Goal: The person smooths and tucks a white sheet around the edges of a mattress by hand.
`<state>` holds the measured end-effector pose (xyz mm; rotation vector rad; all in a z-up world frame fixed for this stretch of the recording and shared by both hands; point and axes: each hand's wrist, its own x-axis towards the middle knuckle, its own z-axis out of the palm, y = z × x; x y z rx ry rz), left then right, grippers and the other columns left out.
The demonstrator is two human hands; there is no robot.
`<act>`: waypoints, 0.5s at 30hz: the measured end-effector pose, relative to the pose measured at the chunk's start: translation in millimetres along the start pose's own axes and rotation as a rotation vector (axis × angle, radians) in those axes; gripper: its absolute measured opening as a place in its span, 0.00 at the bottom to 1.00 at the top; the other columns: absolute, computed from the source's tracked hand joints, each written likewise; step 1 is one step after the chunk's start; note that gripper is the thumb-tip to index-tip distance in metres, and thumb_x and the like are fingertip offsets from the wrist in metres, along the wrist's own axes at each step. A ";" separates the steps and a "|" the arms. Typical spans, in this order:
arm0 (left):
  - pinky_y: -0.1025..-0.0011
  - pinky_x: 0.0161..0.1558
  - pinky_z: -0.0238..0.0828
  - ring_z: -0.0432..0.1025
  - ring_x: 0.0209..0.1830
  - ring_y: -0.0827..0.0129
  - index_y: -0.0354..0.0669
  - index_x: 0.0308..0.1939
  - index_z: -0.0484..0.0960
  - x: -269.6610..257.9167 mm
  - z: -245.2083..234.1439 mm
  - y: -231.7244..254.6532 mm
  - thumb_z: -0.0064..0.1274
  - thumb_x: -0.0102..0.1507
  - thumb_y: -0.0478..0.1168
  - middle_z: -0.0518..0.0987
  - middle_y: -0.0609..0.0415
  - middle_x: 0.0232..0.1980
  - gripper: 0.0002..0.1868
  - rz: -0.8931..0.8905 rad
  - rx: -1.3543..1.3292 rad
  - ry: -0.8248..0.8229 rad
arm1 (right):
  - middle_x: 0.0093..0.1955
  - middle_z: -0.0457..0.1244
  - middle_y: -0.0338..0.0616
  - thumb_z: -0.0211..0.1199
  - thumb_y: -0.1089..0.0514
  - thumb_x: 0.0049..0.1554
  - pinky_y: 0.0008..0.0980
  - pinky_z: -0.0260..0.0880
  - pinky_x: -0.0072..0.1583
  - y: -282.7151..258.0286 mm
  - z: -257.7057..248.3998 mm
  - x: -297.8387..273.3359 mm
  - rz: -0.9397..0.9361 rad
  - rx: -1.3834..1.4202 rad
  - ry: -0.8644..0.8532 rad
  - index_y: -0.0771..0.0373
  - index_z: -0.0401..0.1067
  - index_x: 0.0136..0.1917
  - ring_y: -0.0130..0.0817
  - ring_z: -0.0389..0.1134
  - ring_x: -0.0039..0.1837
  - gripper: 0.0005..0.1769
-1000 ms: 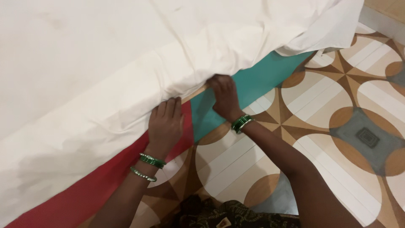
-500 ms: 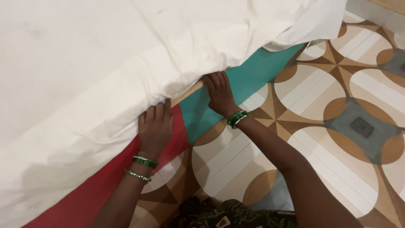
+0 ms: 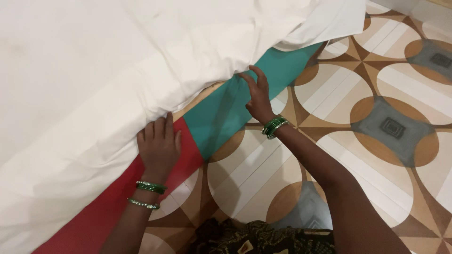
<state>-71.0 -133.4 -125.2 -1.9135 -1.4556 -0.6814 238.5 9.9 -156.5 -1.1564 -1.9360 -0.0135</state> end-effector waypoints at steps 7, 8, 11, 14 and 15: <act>0.60 0.50 0.62 0.67 0.50 0.60 0.39 0.63 0.80 2.9 0.1 2.8 0.61 0.63 0.49 0.75 0.53 0.53 0.28 -0.012 0.026 -0.020 | 0.81 0.49 0.49 0.55 0.82 0.39 0.50 0.51 0.79 3.1 1.9 4.9 -0.130 -0.018 0.021 0.58 0.76 0.58 0.51 0.47 0.84 0.36; 0.60 0.51 0.62 0.67 0.51 0.60 0.39 0.63 0.80 3.2 -0.3 3.2 0.61 0.63 0.49 0.75 0.52 0.53 0.28 -0.011 0.013 -0.009 | 0.82 0.49 0.48 0.54 0.83 0.39 0.50 0.51 0.80 1.6 1.8 5.7 -0.163 -0.018 0.018 0.59 0.76 0.59 0.50 0.46 0.85 0.37; 0.60 0.51 0.61 0.67 0.51 0.60 0.39 0.63 0.80 6.6 -1.1 4.4 0.60 0.63 0.50 0.75 0.52 0.53 0.28 -0.017 -0.012 0.014 | 0.85 0.45 0.48 0.55 0.81 0.40 0.52 0.46 0.82 -3.2 0.7 10.8 -0.265 -0.031 -0.022 0.61 0.74 0.63 0.48 0.41 0.87 0.38; 0.60 0.48 0.60 0.67 0.48 0.61 0.41 0.60 0.81 10.4 1.1 5.2 0.60 0.64 0.50 0.74 0.53 0.49 0.25 -0.054 -0.017 0.007 | 0.86 0.43 0.46 0.53 0.82 0.40 0.56 0.39 0.81 -11.7 3.1 10.5 -0.189 -0.145 -0.080 0.62 0.71 0.66 0.44 0.38 0.87 0.41; 0.61 0.47 0.59 0.67 0.47 0.62 0.43 0.59 0.82 12.7 3.4 5.6 0.60 0.65 0.49 0.74 0.54 0.48 0.22 -0.077 -0.020 0.002 | 0.86 0.42 0.46 0.52 0.82 0.39 0.56 0.37 0.81 -12.7 2.2 11.5 -0.182 -0.157 -0.093 0.64 0.68 0.68 0.43 0.38 0.87 0.43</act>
